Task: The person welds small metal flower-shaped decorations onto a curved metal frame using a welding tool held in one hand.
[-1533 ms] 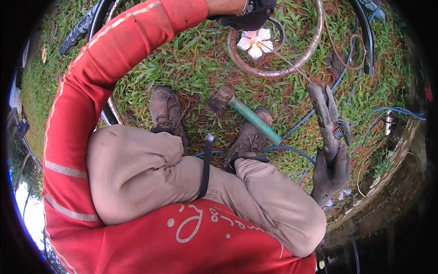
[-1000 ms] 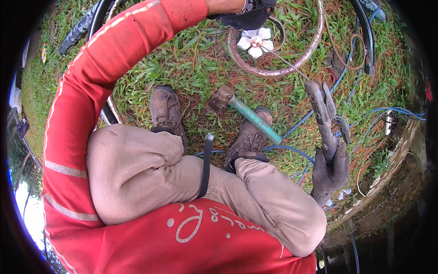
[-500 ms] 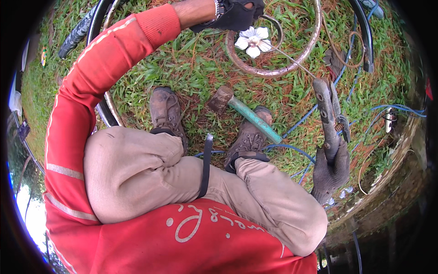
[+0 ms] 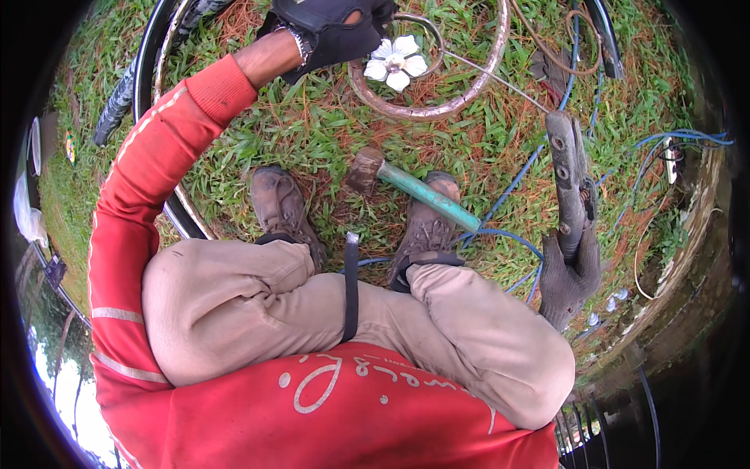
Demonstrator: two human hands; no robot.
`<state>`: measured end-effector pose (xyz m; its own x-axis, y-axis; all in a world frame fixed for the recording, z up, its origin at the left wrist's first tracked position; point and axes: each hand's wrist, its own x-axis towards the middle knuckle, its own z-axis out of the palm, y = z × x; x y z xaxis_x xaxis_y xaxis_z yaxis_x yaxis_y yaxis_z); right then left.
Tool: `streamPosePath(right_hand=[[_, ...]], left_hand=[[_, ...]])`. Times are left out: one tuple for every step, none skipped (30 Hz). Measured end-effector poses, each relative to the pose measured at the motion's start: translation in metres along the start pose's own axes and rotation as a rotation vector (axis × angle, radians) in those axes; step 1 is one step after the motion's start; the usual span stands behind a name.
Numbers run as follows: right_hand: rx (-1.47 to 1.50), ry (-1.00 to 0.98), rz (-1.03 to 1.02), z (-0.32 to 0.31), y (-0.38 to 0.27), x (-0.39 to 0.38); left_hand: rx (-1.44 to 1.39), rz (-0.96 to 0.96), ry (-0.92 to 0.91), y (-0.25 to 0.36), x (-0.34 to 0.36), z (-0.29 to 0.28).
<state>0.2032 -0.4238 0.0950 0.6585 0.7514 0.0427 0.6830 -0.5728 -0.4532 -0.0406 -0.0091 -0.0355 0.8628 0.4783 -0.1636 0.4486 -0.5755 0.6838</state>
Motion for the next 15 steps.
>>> streamPosePath(right_hand=[[-0.006, 0.014, 0.015, -0.003, 0.003, -0.004], [0.034, 0.009, 0.04, 0.001, 0.006, -0.008], [0.073, 0.007, 0.066, 0.002, 0.011, -0.012], [0.076, 0.021, 0.081, 0.001, 0.019, -0.017], [0.061, 0.012, 0.032, 0.004, 0.014, -0.014], [0.031, 0.013, -0.005, 0.002, 0.012, -0.016], [0.034, 0.023, 0.013, 0.002, 0.012, -0.018], [0.058, 0.026, 0.04, 0.005, 0.013, -0.019], [0.086, 0.028, 0.068, 0.006, 0.014, -0.021], [0.098, 0.043, 0.084, 0.006, 0.016, -0.023], [0.068, 0.025, 0.096, 0.006, 0.021, -0.026], [0.043, 0.002, 0.105, 0.005, 0.021, -0.027], [0.052, 0.015, 0.12, 0.004, 0.019, -0.028], [0.033, 0.015, 0.111, 0.002, 0.015, -0.028], [0.014, 0.014, 0.101, 0.002, 0.013, -0.029]], left_hand=[[-0.093, 0.057, 0.026, 0.001, 0.0, 0.003], [-0.176, 0.103, 0.05, 0.003, -0.002, 0.003], [-0.27, 0.018, 0.032, 0.016, -0.004, 0.001], [-0.262, 0.031, 0.019, 0.009, 0.0, 0.005], [-0.108, 0.081, -0.039, -0.012, -0.006, 0.005], [0.035, 0.147, -0.105, -0.017, -0.007, 0.005], [-0.037, 0.149, -0.057, -0.018, -0.011, 0.007], [-0.022, 0.164, -0.069, -0.019, -0.014, 0.008], [-0.187, -0.012, -0.094, -0.021, -0.019, 0.01], [-0.348, -0.193, -0.117, -0.02, -0.022, 0.011], [-0.457, -0.262, -0.078, -0.013, -0.023, 0.015], [-0.443, -0.25, -0.09, -0.011, -0.026, 0.02], [-0.552, -0.217, -0.003, -0.01, -0.028, 0.025], [-0.665, -0.183, 0.082, -0.008, -0.029, 0.028], [-0.652, -0.16, 0.093, -0.005, -0.03, 0.028]])
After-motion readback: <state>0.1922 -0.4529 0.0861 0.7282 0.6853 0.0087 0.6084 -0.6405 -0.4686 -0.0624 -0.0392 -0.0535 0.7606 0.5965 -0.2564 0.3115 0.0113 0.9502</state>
